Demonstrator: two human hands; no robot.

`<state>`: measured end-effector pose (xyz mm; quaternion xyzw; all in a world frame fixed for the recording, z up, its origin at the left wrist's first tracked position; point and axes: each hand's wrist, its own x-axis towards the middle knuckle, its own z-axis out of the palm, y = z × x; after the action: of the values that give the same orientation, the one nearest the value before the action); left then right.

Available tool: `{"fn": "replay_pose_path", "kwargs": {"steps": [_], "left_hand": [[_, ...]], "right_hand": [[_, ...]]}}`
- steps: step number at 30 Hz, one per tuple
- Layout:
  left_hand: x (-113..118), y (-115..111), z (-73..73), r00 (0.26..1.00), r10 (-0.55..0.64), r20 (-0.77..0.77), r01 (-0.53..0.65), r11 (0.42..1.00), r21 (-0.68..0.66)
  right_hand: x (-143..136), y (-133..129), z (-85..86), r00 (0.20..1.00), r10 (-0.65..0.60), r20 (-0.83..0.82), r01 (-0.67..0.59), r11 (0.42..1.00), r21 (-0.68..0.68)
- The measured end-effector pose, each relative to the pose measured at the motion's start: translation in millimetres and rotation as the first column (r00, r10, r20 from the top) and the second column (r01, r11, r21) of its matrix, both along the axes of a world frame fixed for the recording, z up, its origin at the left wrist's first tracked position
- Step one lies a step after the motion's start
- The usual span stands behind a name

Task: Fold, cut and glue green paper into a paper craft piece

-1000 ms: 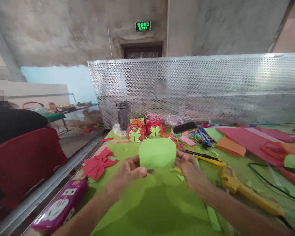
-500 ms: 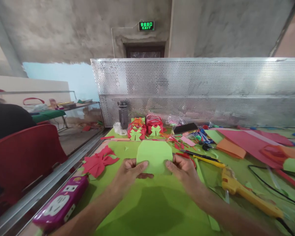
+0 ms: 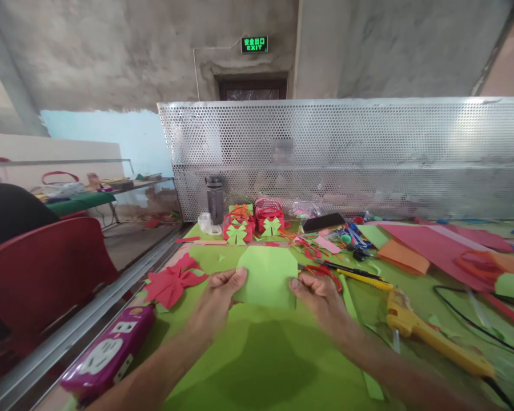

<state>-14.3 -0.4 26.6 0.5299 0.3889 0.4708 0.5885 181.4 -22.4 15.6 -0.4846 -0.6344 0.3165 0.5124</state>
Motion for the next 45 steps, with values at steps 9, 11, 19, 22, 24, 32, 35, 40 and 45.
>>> {"fn": "replay_pose_path", "kwargs": {"steps": [9,11,19,22,24,32,35,40,45], "left_hand": [[-2,14,-3.8,0.981,0.193,-0.031,-0.193,0.981,0.007],[-4,13,-1.0,0.945,0.265,-0.192,-0.214,0.944,0.251],[0,6,-12.5,0.412,0.663,-0.625,0.418,0.472,0.776],[-1,9,-16.3,0.441,0.624,-0.645,0.413,0.497,0.763],[-2,10,-14.4,0.627,0.461,-0.628,0.251,0.643,0.723],[4,5,-7.6,0.995,-0.035,-0.088,0.046,0.992,0.121],[9,1,-12.3,0.962,-0.191,0.194,0.203,0.978,-0.046],[15,-3,-18.4,0.909,-0.254,0.330,0.306,0.945,-0.116],[17,-6,-20.3,0.876,-0.271,0.398,0.373,0.905,-0.205]], "right_hand": [[2,7,-5.8,1.000,0.008,-0.008,-0.009,0.992,-0.129],[5,11,-6.3,0.998,-0.033,-0.060,0.024,0.989,-0.145],[-2,12,-8.5,0.945,0.018,-0.326,-0.098,0.968,-0.230],[-8,2,-6.5,0.913,0.082,-0.399,-0.190,0.952,-0.240],[-10,-4,-4.0,0.897,0.133,-0.422,-0.230,0.955,-0.187],[1,-3,4.3,0.981,0.029,-0.192,-0.006,0.993,0.118],[4,2,2.2,0.982,-0.022,-0.190,0.046,0.991,0.122],[0,2,-3.8,0.980,0.119,-0.160,-0.117,0.993,0.020],[-6,0,-7.4,0.989,0.133,-0.065,-0.137,0.988,-0.065]]}}
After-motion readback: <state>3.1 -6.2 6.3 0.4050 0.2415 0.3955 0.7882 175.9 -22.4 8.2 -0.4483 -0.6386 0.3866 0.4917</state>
